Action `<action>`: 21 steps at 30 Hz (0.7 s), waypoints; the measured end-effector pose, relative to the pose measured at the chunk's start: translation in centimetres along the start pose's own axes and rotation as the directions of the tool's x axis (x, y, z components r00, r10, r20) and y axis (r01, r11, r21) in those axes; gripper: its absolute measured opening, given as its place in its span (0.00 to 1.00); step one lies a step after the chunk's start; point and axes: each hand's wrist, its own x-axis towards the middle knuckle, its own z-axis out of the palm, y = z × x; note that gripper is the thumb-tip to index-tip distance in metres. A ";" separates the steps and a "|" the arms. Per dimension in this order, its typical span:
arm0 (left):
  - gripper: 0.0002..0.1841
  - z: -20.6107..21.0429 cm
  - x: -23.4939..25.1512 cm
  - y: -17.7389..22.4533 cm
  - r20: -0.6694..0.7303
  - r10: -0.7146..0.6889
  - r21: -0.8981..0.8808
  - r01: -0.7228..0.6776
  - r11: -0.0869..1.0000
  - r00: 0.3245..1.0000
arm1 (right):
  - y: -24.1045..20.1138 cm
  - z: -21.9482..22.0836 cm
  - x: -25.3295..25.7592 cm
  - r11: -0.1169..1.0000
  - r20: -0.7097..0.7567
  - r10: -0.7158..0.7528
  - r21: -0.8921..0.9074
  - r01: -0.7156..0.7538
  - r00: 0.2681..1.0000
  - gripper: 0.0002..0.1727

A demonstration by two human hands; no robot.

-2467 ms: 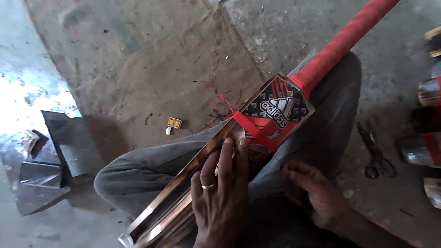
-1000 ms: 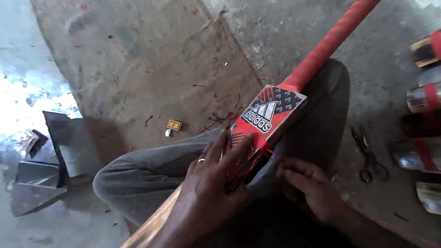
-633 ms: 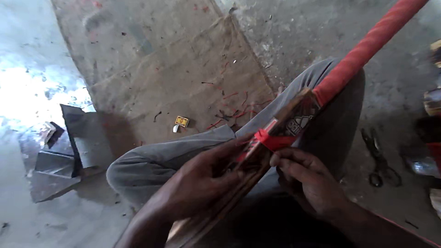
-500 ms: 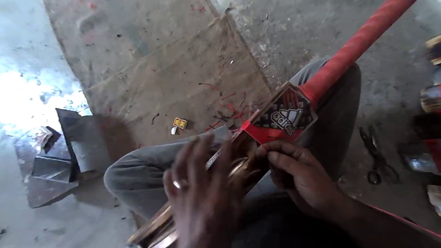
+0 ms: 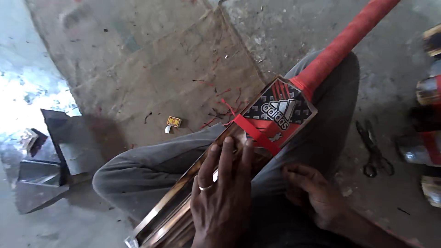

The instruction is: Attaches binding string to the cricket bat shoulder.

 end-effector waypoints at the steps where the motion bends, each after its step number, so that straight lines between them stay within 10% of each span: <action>1: 0.37 -0.1 0.1 0.0 0.018 0.005 -0.008 -0.005 1.000 1.000 | 0.1 -0.3 0.3 1.000 0.008 0.010 0.013 -0.010 1.000 0.10; 11: 0.40 -3.5 2.4 -2.8 0.179 0.147 -0.316 -0.085 0.945 0.973 | -1.5 1.1 0.6 0.996 0.173 -0.087 0.004 0.088 0.981 0.10; 18: 0.40 -4.6 4.6 -7.5 0.510 0.351 -0.830 0.342 0.441 0.785 | -3.1 3.9 1.9 0.982 0.221 -0.180 -0.019 0.189 0.959 0.10; 21: 0.33 -4.3 3.8 -7.0 0.374 0.096 -0.659 0.191 0.727 0.923 | -2.9 4.5 3.6 0.985 0.156 -0.139 -0.078 0.152 0.978 0.11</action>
